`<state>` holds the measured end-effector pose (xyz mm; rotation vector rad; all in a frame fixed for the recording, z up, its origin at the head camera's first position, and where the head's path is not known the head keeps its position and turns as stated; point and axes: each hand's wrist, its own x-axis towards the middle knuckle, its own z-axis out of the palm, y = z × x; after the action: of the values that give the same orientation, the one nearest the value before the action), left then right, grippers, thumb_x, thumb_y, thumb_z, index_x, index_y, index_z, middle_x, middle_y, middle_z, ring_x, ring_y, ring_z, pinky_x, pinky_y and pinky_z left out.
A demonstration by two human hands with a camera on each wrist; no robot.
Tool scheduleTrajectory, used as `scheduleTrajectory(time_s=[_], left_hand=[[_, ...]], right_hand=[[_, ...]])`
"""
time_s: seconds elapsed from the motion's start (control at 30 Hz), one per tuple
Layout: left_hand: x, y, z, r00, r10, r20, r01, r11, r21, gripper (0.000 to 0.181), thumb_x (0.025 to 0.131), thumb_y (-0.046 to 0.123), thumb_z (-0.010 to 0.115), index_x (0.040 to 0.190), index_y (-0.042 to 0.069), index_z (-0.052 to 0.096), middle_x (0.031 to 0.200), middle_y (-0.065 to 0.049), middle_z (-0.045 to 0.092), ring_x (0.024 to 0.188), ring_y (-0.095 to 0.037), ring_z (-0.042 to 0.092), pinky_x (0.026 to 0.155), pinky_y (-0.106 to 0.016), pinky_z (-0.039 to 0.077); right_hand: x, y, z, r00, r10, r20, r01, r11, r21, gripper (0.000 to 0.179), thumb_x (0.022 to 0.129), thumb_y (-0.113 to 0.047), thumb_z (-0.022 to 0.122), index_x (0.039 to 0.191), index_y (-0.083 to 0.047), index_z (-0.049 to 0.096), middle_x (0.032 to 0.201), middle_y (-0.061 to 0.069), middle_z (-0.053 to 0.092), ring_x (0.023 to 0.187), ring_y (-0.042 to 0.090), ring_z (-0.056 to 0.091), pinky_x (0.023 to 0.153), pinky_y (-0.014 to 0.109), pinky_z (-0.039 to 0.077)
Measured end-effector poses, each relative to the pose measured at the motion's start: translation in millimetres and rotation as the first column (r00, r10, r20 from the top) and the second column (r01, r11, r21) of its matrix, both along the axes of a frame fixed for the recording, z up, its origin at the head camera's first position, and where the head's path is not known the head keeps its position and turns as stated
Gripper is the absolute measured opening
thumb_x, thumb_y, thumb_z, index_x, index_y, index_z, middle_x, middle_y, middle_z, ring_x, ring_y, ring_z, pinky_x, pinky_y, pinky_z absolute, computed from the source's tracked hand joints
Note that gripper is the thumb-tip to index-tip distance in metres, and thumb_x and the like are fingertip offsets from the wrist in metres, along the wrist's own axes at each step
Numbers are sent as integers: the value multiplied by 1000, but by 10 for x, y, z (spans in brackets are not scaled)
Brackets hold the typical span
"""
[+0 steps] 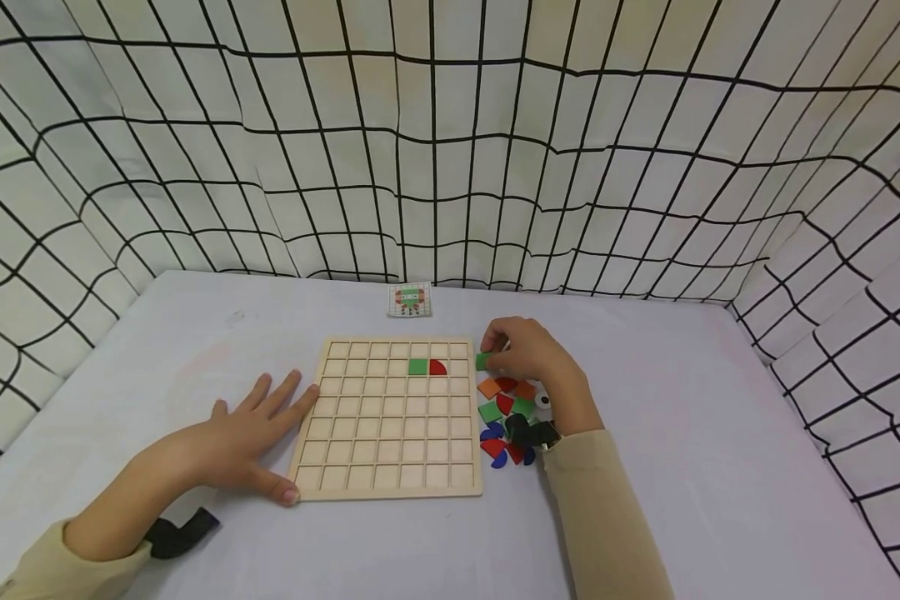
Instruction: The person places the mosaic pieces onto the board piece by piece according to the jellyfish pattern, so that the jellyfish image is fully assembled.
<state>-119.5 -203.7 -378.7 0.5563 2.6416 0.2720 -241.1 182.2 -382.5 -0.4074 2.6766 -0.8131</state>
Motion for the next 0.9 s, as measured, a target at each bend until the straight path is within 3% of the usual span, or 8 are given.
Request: scheduleTrajectory(time_s=[0.9], left_hand=[[27, -29, 3, 1000, 3, -2, -3, 1000, 7, 134, 61, 78, 73, 161, 12, 14, 165, -25, 0, 146, -58, -2, 94, -88, 7]], right_hand=[[70, -299, 90, 991, 78, -109, -97, 979, -179, 7, 94, -15, 67, 101, -16, 67, 97, 1, 67, 82, 19, 62, 76, 35, 52]])
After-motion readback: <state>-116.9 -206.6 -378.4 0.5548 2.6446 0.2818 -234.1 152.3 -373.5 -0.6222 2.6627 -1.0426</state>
